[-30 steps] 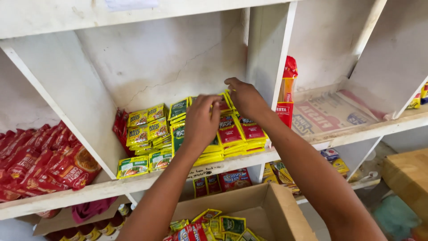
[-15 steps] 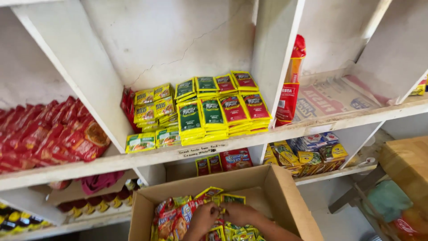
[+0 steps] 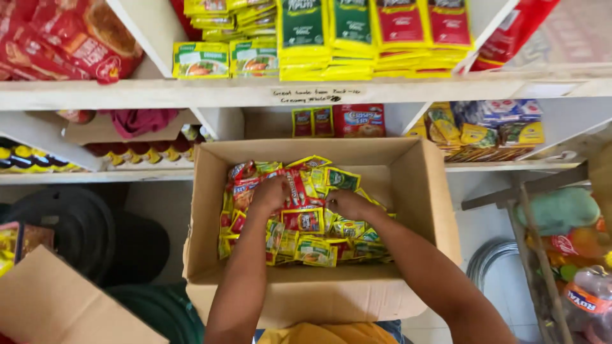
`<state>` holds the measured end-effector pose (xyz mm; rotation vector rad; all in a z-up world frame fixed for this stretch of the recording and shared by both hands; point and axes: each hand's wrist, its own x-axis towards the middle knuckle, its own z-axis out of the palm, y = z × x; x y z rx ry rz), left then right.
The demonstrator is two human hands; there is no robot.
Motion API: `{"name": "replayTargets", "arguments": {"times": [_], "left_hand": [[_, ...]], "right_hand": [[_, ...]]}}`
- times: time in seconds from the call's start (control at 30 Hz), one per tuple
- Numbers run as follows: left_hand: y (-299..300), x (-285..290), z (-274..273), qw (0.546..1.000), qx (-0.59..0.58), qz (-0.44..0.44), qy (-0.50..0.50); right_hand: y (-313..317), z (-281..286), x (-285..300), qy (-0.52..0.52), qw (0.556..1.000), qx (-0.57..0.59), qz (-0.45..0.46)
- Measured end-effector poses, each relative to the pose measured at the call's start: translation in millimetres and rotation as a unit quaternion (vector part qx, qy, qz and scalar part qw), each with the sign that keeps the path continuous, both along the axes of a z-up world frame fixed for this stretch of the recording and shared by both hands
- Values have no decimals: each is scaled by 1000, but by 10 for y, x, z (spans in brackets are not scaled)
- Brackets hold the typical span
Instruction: Organizing and stocking small seasoning packets from a box onto retail shelves.
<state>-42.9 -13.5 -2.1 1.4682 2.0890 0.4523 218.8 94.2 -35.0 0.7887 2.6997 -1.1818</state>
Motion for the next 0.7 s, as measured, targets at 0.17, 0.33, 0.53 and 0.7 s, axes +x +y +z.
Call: {"name": "replayTargets", "arguments": {"times": [0.17,0.33,0.53,0.7], "left_hand": [[0,-40,-349,1000,-2,19,7],[-6,-70,-495,996,-68,34,48],[-15,188,-259,985,-147,-51,-71],[-6,163,-342,977,-141,-140,-73]], "right_hand": [[-137,56,-123,11,999,-36,-29],[-185,-25,-166,-10,998,-55,-27],[-196,-204,-158,7,998,-47,-43],[-206,-340,-164,-6,990,-97,-103]]}}
